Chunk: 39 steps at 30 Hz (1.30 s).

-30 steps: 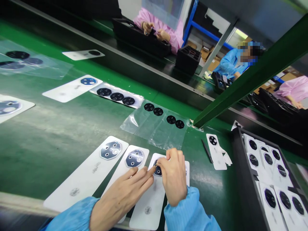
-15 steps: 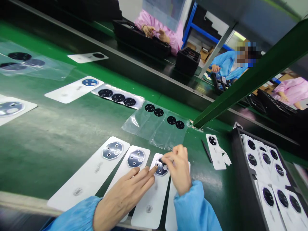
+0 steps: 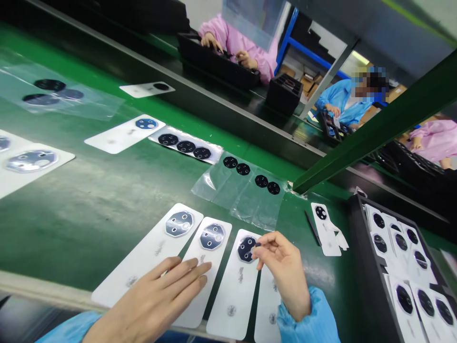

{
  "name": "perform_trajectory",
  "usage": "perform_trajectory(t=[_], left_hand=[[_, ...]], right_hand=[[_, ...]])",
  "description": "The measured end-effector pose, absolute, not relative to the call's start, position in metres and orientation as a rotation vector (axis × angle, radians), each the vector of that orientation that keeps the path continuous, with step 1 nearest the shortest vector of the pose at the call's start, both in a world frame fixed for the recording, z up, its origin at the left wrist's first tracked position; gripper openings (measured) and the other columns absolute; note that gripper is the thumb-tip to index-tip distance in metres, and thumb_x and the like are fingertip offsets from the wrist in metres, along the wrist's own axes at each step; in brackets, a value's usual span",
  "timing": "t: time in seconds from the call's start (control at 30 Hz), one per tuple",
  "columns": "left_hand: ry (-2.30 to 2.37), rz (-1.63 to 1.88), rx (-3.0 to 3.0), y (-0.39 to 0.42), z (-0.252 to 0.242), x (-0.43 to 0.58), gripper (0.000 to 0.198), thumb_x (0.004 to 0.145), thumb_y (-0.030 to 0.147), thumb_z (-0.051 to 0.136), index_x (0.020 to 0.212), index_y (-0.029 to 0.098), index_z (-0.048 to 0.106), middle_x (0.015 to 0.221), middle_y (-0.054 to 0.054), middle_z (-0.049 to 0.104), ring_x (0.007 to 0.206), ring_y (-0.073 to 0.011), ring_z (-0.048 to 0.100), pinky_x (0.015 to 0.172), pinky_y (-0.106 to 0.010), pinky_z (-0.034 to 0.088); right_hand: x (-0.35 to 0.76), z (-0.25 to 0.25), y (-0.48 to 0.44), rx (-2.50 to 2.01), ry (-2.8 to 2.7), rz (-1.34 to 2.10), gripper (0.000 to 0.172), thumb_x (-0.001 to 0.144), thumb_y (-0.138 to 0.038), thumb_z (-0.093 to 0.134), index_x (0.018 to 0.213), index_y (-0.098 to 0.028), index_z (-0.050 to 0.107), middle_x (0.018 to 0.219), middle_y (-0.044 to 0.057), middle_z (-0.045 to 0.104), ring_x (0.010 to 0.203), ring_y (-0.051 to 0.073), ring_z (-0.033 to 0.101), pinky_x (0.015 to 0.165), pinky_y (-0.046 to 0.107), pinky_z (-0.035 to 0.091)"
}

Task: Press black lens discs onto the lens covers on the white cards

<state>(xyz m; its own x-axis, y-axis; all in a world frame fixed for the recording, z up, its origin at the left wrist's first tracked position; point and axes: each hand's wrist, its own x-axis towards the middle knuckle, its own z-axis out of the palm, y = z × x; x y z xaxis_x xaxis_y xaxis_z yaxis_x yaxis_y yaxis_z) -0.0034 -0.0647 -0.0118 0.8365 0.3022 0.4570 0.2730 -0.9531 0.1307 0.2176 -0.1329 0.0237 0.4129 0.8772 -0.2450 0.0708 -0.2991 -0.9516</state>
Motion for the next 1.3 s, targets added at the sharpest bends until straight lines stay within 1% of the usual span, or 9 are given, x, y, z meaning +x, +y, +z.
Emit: perform_trajectory(t=[0.07, 0.2, 0.3, 0.37, 0.57, 0.73, 0.9, 1.0, 1.3], left_hand=[[0.502, 0.744, 2.967, -0.059, -0.014, -0.009, 0.030, 0.089, 0.002, 0.031, 0.093, 0.014, 0.059, 0.102, -0.007, 0.065, 0.085, -0.0188, 0.054, 0.080, -0.035, 0.033], [0.521, 0.812, 2.974, -0.052, -0.022, -0.010, 0.037, 0.093, 0.003, 0.024, 0.090, 0.011, 0.060, 0.106, -0.010, 0.065, 0.091, -0.0196, 0.054, 0.081, -0.035, 0.034], [0.543, 0.844, 2.972, -0.051, -0.026, -0.008, 0.037, 0.093, 0.004, 0.024, 0.089, 0.010, 0.060, 0.106, -0.010, 0.065, 0.094, -0.0199, 0.054, 0.081, -0.034, 0.034], [0.555, 0.838, 2.976, -0.051, -0.027, -0.006, 0.037, 0.093, 0.003, 0.024, 0.089, 0.010, 0.060, 0.106, -0.010, 0.065, 0.095, -0.0201, 0.053, 0.081, -0.034, 0.034], [0.559, 0.791, 3.002, -0.049, -0.028, -0.006, 0.035, 0.093, 0.004, 0.025, 0.089, 0.011, 0.059, 0.108, -0.010, 0.064, 0.095, -0.0202, 0.053, 0.079, -0.034, 0.034], [0.584, 0.774, 3.032, -0.050, -0.028, -0.005, 0.037, 0.093, 0.003, 0.022, 0.090, 0.010, 0.059, 0.109, -0.010, 0.064, 0.094, -0.0194, 0.052, 0.078, -0.034, 0.033], [0.603, 0.720, 3.072, -0.053, -0.028, -0.004, 0.039, 0.092, 0.002, 0.021, 0.091, 0.011, 0.059, 0.109, -0.009, 0.064, 0.094, -0.0189, 0.052, 0.077, -0.034, 0.033], [0.614, 0.699, 3.078, -0.054, -0.028, -0.004, 0.037, 0.091, 0.002, 0.022, 0.090, 0.012, 0.059, 0.108, -0.009, 0.064, 0.095, -0.0190, 0.052, 0.077, -0.034, 0.033], [0.637, 0.672, 3.109, -0.055, -0.029, -0.004, 0.035, 0.088, 0.001, 0.025, 0.091, 0.012, 0.057, 0.106, -0.009, 0.063, 0.094, -0.0195, 0.052, 0.079, -0.035, 0.033]], right_hand=[[0.210, 0.024, -0.126, -1.671, -0.838, 1.037, 0.020, 0.069, -0.035, 0.073, 0.068, -0.018, 0.061, 0.065, -0.001, 0.059, 0.055, 0.011, 0.055, 0.053, 0.024, 0.046], [0.200, 0.021, -0.115, -1.706, -0.942, 1.081, 0.015, 0.075, -0.033, 0.067, 0.074, -0.018, 0.070, 0.075, 0.003, 0.065, 0.061, 0.012, 0.058, 0.061, 0.025, 0.049], [0.196, 0.016, -0.109, -1.699, -1.014, 1.020, 0.014, 0.076, -0.032, 0.065, 0.074, -0.020, 0.072, 0.082, 0.003, 0.062, 0.058, 0.009, 0.053, 0.054, 0.023, 0.046], [0.194, 0.012, -0.107, -1.692, -1.021, 1.002, 0.013, 0.075, -0.032, 0.066, 0.075, -0.021, 0.072, 0.080, 0.001, 0.059, 0.055, 0.008, 0.052, 0.051, 0.022, 0.045], [0.187, 0.006, -0.105, -1.691, -0.883, 1.119, 0.022, 0.071, -0.036, 0.070, 0.084, -0.018, 0.068, 0.067, -0.001, 0.059, 0.062, 0.012, 0.058, 0.062, 0.025, 0.049], [0.182, 0.002, -0.100, -1.755, -0.877, 1.166, 0.025, 0.071, -0.041, 0.069, 0.077, -0.017, 0.064, 0.065, 0.001, 0.061, 0.058, 0.013, 0.057, 0.057, 0.027, 0.047], [0.175, -0.008, -0.093, -1.827, -1.402, 0.779, 0.010, 0.081, -0.023, 0.061, 0.075, -0.022, 0.070, 0.077, 0.001, 0.049, 0.072, 0.015, 0.050, 0.064, 0.029, 0.041], [0.167, -0.014, -0.092, -1.799, -1.581, 0.523, 0.016, 0.083, -0.012, 0.057, 0.078, -0.022, 0.068, 0.081, 0.002, 0.044, 0.082, 0.017, 0.046, 0.073, 0.032, 0.040], [0.159, -0.016, -0.088, -1.785, -1.807, 0.250, 0.021, 0.083, -0.005, 0.053, 0.079, -0.021, 0.066, 0.084, 0.003, 0.043, 0.083, 0.019, 0.041, 0.071, 0.032, 0.040]])
